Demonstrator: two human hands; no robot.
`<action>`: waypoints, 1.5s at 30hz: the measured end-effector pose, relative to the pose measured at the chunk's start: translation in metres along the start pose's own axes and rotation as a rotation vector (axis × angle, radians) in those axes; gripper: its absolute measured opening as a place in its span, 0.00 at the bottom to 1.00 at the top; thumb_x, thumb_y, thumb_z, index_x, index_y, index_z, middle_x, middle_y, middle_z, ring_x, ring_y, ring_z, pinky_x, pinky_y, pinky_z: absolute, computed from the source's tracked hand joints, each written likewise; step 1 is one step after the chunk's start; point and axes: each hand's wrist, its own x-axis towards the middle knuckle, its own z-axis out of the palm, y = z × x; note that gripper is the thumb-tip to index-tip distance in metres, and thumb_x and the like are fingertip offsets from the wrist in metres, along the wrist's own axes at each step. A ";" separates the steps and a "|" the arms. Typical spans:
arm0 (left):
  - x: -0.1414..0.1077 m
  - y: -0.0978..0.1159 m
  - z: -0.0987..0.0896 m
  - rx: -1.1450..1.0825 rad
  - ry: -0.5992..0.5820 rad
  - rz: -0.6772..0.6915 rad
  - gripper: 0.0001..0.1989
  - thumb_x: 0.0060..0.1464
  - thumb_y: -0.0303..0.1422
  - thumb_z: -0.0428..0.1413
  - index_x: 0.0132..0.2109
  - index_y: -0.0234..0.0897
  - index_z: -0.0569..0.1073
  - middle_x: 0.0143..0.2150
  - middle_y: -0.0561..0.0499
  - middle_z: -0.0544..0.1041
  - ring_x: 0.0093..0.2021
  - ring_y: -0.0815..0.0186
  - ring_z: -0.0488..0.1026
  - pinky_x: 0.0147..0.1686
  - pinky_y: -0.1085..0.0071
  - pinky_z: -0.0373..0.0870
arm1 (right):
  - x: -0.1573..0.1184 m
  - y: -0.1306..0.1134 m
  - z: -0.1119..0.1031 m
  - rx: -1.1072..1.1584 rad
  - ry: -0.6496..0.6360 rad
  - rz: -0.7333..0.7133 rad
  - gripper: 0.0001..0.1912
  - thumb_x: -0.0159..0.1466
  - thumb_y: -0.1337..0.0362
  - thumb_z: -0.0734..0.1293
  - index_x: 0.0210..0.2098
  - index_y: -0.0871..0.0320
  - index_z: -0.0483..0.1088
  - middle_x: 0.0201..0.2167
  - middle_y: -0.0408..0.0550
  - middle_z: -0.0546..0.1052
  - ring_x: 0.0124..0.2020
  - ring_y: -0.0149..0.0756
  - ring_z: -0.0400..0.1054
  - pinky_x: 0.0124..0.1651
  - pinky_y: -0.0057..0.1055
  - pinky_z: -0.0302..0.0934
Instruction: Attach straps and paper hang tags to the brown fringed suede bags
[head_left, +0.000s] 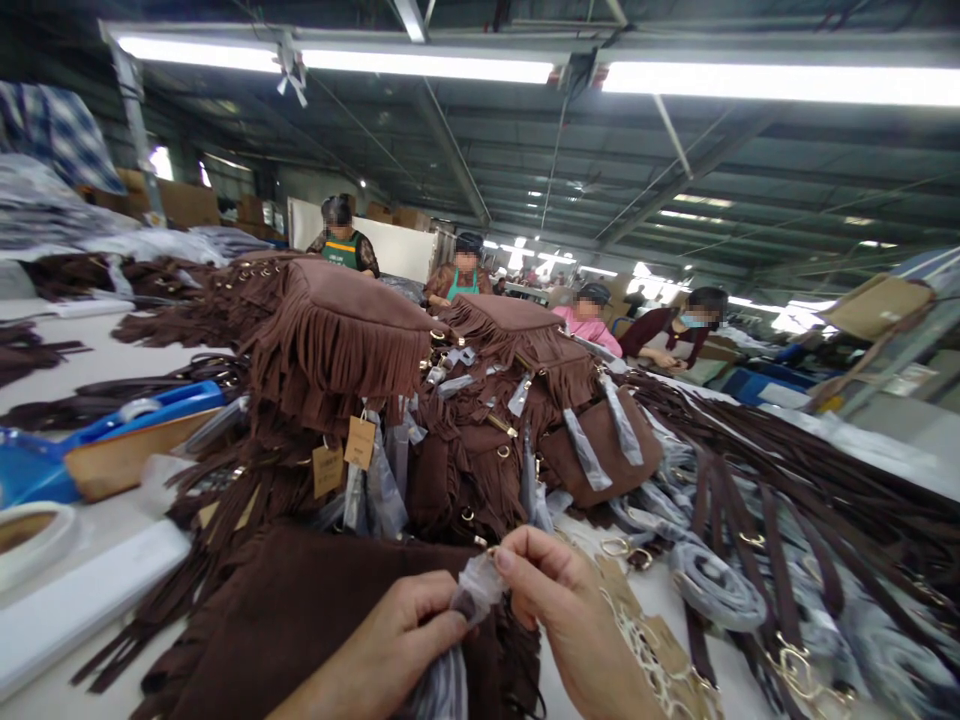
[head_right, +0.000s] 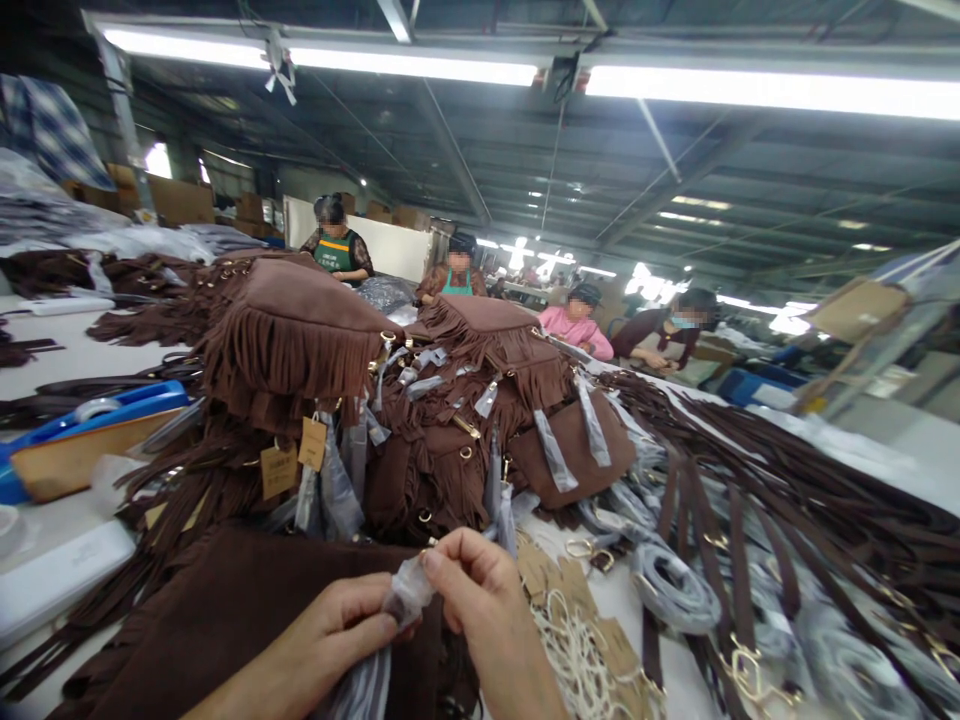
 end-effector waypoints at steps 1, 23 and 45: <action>0.001 -0.002 0.001 -0.020 0.041 -0.009 0.12 0.56 0.39 0.54 0.33 0.33 0.74 0.31 0.53 0.69 0.35 0.64 0.65 0.36 0.72 0.60 | 0.000 0.000 0.000 0.004 0.006 -0.004 0.22 0.56 0.46 0.74 0.25 0.59 0.70 0.17 0.35 0.61 0.19 0.24 0.49 0.22 0.27 0.41; 0.001 -0.002 -0.008 0.339 0.195 0.184 0.07 0.56 0.29 0.51 0.30 0.38 0.62 0.28 0.54 0.67 0.30 0.67 0.65 0.31 0.73 0.58 | 0.005 0.005 -0.001 0.068 -0.019 0.013 0.23 0.54 0.45 0.75 0.24 0.58 0.68 0.16 0.33 0.58 0.19 0.24 0.45 0.22 0.26 0.40; 0.012 0.005 0.010 0.155 0.179 0.106 0.07 0.56 0.35 0.54 0.38 0.36 0.70 0.35 0.53 0.71 0.37 0.64 0.67 0.38 0.73 0.60 | 0.003 -0.005 0.000 -0.043 -0.016 -0.032 0.19 0.53 0.49 0.74 0.22 0.59 0.70 0.16 0.35 0.60 0.20 0.26 0.49 0.23 0.26 0.41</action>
